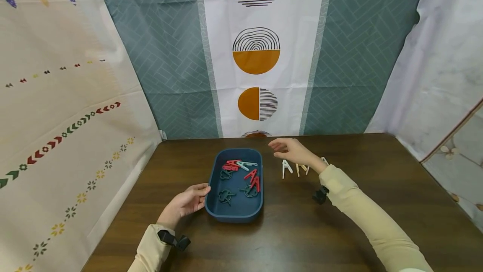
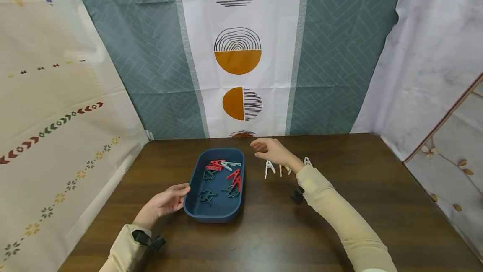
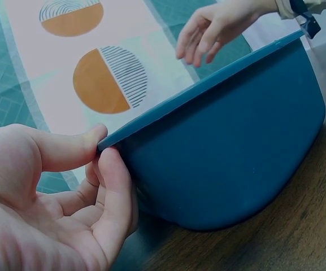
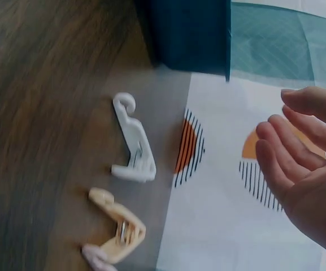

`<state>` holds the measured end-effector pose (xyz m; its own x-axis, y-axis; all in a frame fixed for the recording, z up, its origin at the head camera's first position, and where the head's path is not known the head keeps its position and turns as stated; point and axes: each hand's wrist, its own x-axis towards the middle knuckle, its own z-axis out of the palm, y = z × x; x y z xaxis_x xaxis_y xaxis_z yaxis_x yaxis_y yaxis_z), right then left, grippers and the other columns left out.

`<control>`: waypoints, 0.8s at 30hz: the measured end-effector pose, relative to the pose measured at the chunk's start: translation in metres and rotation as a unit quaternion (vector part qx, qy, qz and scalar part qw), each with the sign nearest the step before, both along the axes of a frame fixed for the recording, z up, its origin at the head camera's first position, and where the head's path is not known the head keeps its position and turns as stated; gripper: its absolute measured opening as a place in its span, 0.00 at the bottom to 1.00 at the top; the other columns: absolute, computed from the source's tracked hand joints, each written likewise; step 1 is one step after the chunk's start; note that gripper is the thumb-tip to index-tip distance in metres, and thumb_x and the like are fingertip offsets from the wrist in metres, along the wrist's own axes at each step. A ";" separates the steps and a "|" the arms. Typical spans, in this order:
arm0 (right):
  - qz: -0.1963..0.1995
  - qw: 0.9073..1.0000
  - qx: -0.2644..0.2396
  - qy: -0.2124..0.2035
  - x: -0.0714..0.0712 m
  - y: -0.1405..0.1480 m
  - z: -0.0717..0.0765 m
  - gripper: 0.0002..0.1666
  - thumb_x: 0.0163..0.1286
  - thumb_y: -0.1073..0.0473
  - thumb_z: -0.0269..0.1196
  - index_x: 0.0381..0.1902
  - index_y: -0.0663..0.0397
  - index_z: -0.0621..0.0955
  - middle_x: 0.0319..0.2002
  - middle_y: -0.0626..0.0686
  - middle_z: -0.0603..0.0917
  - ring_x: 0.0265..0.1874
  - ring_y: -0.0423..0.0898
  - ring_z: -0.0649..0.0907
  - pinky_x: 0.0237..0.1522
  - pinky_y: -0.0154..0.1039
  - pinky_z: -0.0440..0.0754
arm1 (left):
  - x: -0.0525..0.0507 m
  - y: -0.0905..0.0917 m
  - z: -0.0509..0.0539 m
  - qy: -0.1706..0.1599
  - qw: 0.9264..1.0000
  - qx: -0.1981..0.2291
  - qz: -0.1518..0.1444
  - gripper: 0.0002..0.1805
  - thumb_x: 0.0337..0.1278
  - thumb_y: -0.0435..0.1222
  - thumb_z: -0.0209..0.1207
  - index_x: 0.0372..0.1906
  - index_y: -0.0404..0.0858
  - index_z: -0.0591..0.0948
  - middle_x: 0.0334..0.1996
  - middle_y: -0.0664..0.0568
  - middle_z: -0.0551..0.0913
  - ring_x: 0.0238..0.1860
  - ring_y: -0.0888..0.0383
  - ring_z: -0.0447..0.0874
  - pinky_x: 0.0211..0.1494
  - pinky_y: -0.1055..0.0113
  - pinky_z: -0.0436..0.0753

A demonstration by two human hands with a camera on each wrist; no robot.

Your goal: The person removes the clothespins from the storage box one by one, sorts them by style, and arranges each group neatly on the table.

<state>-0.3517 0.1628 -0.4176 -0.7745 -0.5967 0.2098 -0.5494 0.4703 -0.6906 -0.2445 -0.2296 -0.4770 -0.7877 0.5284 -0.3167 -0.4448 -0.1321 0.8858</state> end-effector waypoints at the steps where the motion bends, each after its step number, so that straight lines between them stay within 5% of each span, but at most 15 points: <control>1: 0.000 1.000 0.000 0.001 0.001 -0.004 0.000 0.21 0.67 0.63 0.63 0.58 0.57 0.77 0.52 0.59 0.82 0.52 0.58 0.82 0.56 0.53 0.79 | 0.000 0.000 0.000 -0.001 1.000 0.000 0.001 0.15 0.75 0.34 0.43 0.60 0.33 0.62 0.32 0.60 0.82 0.30 0.69 0.81 0.38 0.77 0.82; 17: 0.063 0.998 0.029 -0.001 -0.001 -0.062 -0.011 0.29 0.62 0.65 0.67 0.61 0.62 0.74 0.58 0.63 0.79 0.57 0.55 0.80 0.60 0.51 0.77 | 0.002 0.002 0.002 0.002 1.000 -0.017 0.023 0.07 0.74 0.34 0.45 0.51 0.37 0.66 0.28 0.61 0.80 0.27 0.69 0.80 0.36 0.77 0.81; 24: 0.086 0.995 0.025 -0.038 -0.006 -0.079 -0.015 0.30 0.62 0.67 0.66 0.63 0.65 0.72 0.61 0.64 0.77 0.60 0.57 0.78 0.62 0.51 0.75 | 0.004 0.004 0.001 0.010 0.999 -0.019 0.028 0.03 0.74 0.33 0.45 0.45 0.40 0.69 0.25 0.61 0.78 0.26 0.69 0.79 0.34 0.77 0.80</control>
<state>-0.3575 0.0833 -0.4330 -0.6722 -0.7303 0.1217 -0.5727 0.4087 -0.7106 -0.2408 -0.2258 -0.4759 -0.8215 0.4717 -0.3203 -0.4204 -0.1215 0.8992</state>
